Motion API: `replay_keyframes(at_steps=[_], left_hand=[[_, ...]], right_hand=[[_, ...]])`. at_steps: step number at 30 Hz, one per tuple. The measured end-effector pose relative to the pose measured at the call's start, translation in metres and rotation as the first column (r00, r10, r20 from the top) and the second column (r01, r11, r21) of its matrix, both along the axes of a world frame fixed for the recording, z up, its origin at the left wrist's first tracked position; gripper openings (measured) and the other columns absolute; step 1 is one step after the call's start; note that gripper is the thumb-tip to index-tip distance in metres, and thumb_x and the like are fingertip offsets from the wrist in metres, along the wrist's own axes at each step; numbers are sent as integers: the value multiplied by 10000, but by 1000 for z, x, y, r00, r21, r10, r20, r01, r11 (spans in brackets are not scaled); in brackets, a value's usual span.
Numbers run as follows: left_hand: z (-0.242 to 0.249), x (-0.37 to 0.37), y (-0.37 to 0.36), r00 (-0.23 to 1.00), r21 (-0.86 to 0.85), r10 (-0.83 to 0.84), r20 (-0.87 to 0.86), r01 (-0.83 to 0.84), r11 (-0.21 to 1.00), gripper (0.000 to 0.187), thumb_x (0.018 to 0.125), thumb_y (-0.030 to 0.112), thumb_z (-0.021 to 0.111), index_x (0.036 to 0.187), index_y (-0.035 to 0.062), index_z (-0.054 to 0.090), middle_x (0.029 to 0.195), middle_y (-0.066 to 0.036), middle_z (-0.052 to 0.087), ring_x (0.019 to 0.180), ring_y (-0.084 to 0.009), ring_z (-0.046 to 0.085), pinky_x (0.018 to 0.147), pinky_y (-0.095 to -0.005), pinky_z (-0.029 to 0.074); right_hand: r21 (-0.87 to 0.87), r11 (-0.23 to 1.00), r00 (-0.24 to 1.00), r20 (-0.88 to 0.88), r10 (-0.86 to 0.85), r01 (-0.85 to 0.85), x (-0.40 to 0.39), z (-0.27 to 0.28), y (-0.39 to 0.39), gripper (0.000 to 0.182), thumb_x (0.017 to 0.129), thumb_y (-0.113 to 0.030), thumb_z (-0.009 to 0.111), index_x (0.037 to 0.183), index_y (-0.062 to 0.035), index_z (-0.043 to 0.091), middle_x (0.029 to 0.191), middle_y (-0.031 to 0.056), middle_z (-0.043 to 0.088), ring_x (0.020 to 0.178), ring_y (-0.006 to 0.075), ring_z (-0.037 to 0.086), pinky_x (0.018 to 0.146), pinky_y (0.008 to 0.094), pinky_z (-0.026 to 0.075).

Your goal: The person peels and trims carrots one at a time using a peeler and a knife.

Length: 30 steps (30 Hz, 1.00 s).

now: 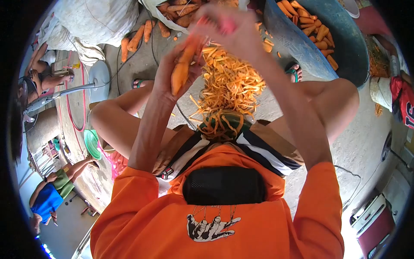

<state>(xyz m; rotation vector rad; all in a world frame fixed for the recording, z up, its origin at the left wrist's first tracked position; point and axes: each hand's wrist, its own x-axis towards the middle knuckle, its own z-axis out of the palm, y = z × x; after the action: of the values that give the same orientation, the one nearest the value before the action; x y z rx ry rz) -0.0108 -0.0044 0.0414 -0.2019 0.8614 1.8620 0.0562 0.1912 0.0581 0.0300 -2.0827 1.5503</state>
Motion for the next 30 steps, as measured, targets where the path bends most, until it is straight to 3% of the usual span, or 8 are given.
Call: replay_keyframes(at_steps=[6,8,11,14,15,19,27,30], left_hand=[[1,-3,7,995,105,-79,55,73,992,295,1047,250,572,1240,26,582,1108,-93,651,901,-177,655,617,-239,531],[7,4,7,999,14,24,31,-24,1000,298,1054,242,563,1253,21,576,1120,-91,647,881,-168,654,614,-235,523],[1,-4,1,990,128,-49,130,32,991,339,1056,269,566,1296,31,583,979,-49,658,774,-111,645,588,-213,534],[7,-8,5,987,136,-7,162,-15,991,332,1058,269,562,1280,23,586,924,-46,654,761,-111,630,579,-227,520],[10,-5,6,987,138,-9,161,-14,990,332,1058,269,562,1280,23,586,924,-46,654,761,-111,630,579,-227,520],[0,-4,-3,990,142,-33,134,14,990,297,1060,249,551,1214,-1,597,979,-107,661,874,-184,658,654,-255,541],[8,-1,3,1000,39,3,31,-5,999,310,1064,267,550,1208,-2,600,983,-87,634,835,-180,592,669,-287,498],[-4,-13,-3,950,313,-90,299,-8,950,339,1058,310,557,1212,11,603,986,-81,629,836,-191,595,670,-282,488]], right_hand=[[-21,1000,995,-98,16,-18,9,18,-9,234,914,-247,809,1021,-57,725,817,4,701,694,50,633,629,222,521],[308,948,989,-98,110,-75,13,23,-13,203,909,-215,814,1009,-63,724,827,4,701,715,60,650,656,214,535],[174,965,971,-171,-168,198,-14,-1,39,204,900,-238,818,1010,-97,719,865,0,695,755,81,649,703,242,535],[-129,990,995,-94,45,-57,0,11,-6,219,900,-262,816,1027,-111,723,857,12,692,776,100,650,728,265,539],[185,981,992,-101,70,-51,11,18,-20,250,913,-275,807,1030,-72,718,848,9,692,770,108,652,721,260,541],[-81,991,982,-146,-120,109,-16,-10,13,312,882,-309,829,1030,-56,720,910,-4,732,833,93,682,750,240,549],[135,991,1000,-25,-12,15,1,-2,-2,289,865,-308,846,994,-83,720,942,40,745,834,108,687,776,281,543],[73,987,983,-122,-133,143,-16,-13,49,298,863,-307,845,1009,-85,711,1003,47,752,871,145,697,802,324,545]])
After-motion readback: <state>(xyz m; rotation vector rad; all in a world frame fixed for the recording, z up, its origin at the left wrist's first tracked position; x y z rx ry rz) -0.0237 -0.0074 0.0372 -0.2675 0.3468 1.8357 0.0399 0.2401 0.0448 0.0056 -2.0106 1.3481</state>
